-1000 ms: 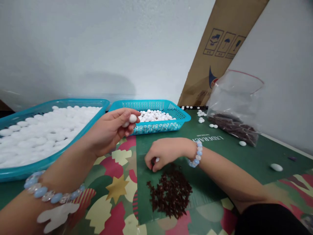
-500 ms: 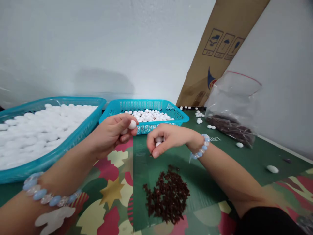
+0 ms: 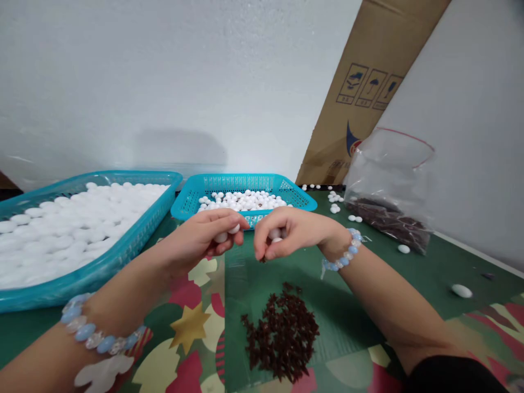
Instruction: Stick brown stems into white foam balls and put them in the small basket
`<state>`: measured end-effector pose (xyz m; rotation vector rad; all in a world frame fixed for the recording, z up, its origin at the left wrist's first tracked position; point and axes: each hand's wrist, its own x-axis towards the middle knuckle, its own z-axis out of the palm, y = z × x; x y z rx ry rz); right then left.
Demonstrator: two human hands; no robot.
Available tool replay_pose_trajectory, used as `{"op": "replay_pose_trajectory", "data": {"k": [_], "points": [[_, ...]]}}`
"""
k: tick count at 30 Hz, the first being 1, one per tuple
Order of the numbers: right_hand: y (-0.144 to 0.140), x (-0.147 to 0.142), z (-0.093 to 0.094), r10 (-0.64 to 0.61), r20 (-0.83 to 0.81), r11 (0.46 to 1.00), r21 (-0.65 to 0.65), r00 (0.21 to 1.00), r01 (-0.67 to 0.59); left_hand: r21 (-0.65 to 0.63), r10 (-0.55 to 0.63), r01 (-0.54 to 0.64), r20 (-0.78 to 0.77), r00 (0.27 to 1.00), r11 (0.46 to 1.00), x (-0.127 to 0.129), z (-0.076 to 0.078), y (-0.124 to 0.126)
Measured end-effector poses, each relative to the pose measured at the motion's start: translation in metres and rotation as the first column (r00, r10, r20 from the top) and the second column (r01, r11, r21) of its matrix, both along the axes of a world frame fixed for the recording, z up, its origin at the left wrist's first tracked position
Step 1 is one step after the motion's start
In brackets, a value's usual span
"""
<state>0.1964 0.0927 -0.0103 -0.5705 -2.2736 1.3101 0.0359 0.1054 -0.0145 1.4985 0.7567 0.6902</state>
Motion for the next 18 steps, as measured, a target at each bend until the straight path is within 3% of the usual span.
{"op": "replay_pose_trajectory", "data": {"k": [4,11,15,18], "points": [[-0.003,0.003,0.004,-0.084,0.001,0.996,-0.032,0.997,0.084,0.055,-0.025,0.025,-0.001,1.0,0.998,-0.002,-0.002,0.001],[-0.006,0.003,0.007,-0.227,-0.042,0.971,-0.087,0.973,0.223,0.042,0.015,-0.017,0.041,0.999,0.999,0.001,-0.002,-0.004],[-0.005,0.0,0.005,-0.342,-0.205,0.94,-0.082,0.917,0.333,0.064,0.061,-0.066,0.074,0.995,0.996,0.006,-0.001,-0.01],[-0.003,-0.005,0.002,-0.421,-0.373,0.907,-0.174,0.827,0.384,0.082,0.157,-0.166,0.114,0.981,0.983,0.013,0.001,-0.016]]}}
